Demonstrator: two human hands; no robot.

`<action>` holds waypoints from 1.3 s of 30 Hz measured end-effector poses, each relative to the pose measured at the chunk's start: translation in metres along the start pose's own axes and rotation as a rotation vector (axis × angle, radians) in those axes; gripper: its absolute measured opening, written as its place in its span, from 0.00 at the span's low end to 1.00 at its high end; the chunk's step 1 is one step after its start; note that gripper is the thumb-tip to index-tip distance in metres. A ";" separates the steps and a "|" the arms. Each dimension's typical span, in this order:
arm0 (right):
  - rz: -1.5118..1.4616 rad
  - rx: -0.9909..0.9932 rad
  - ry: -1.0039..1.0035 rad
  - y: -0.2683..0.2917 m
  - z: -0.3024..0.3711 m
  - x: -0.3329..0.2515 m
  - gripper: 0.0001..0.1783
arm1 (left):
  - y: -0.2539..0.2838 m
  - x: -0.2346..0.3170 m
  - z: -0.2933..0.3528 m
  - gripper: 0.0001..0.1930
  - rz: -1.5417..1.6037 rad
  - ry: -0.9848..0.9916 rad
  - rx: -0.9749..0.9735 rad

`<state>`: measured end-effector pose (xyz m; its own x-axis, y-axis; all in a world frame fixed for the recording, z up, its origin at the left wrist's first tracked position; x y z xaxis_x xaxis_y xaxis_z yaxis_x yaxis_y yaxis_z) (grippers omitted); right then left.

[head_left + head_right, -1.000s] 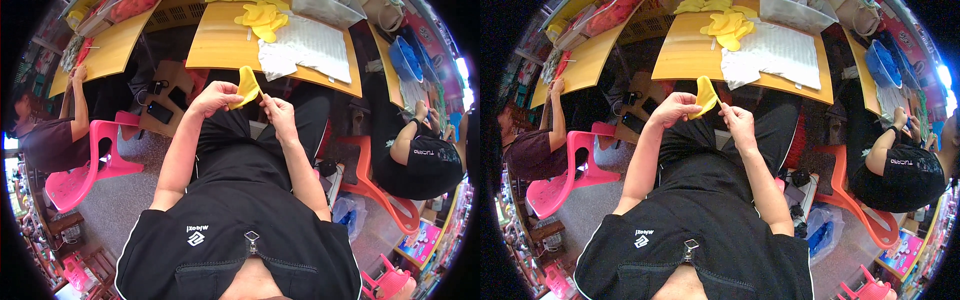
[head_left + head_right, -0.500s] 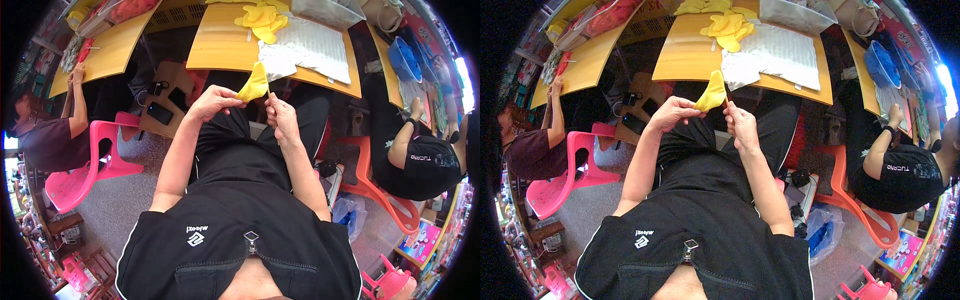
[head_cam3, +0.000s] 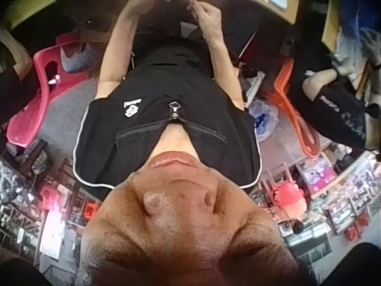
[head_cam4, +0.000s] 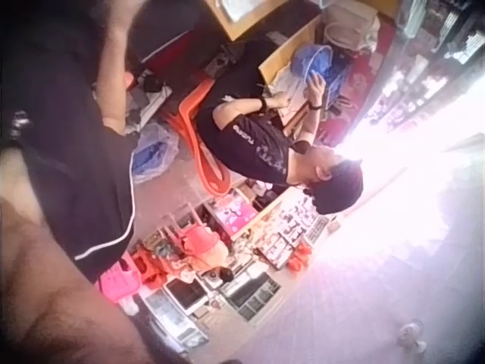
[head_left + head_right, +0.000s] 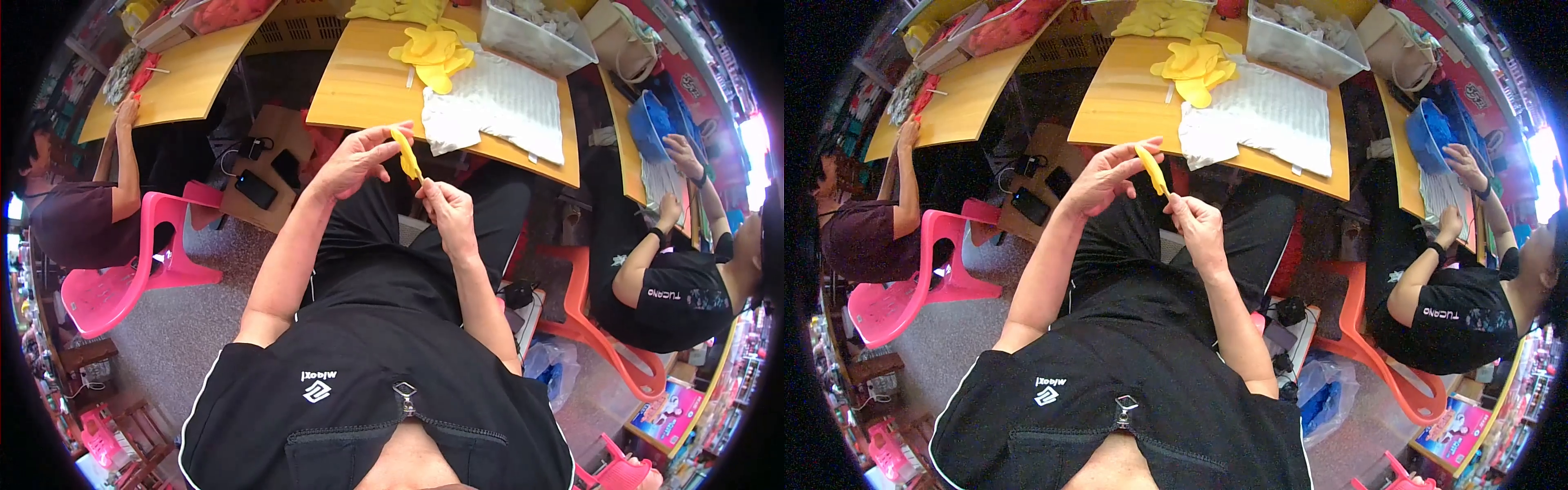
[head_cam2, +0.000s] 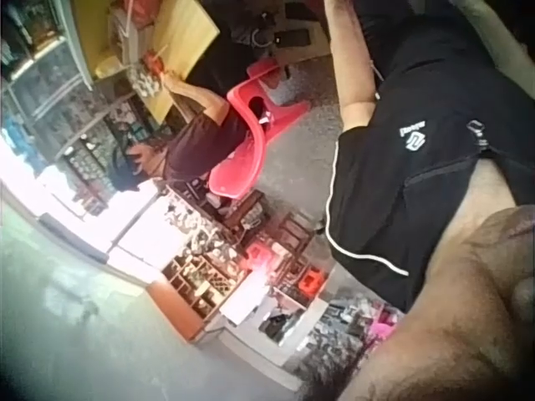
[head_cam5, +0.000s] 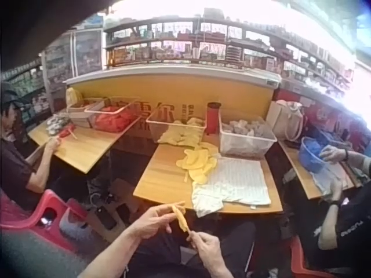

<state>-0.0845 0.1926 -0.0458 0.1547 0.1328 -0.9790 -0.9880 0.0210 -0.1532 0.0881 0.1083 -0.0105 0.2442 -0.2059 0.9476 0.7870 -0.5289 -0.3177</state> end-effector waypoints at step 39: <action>-0.092 -0.166 -0.355 0.009 -0.062 -0.025 0.13 | 0.045 -0.021 -0.038 0.16 0.236 0.191 0.279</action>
<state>-0.0975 0.1282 -0.0307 0.2046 0.4725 -0.8573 -0.9519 -0.1080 -0.2867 0.0966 0.0574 -0.0461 0.3477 -0.4579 0.8182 0.8516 -0.2109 -0.4799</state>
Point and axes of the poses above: each hand's wrist, its own z-axis away from the middle knuckle, its own y-axis out of the back of the hand, x = y × z, the point moved 2 cm from there along -z, towards the middle knuckle, and after that the axes turned 2 degrees about -x, right-handed, at the moved point
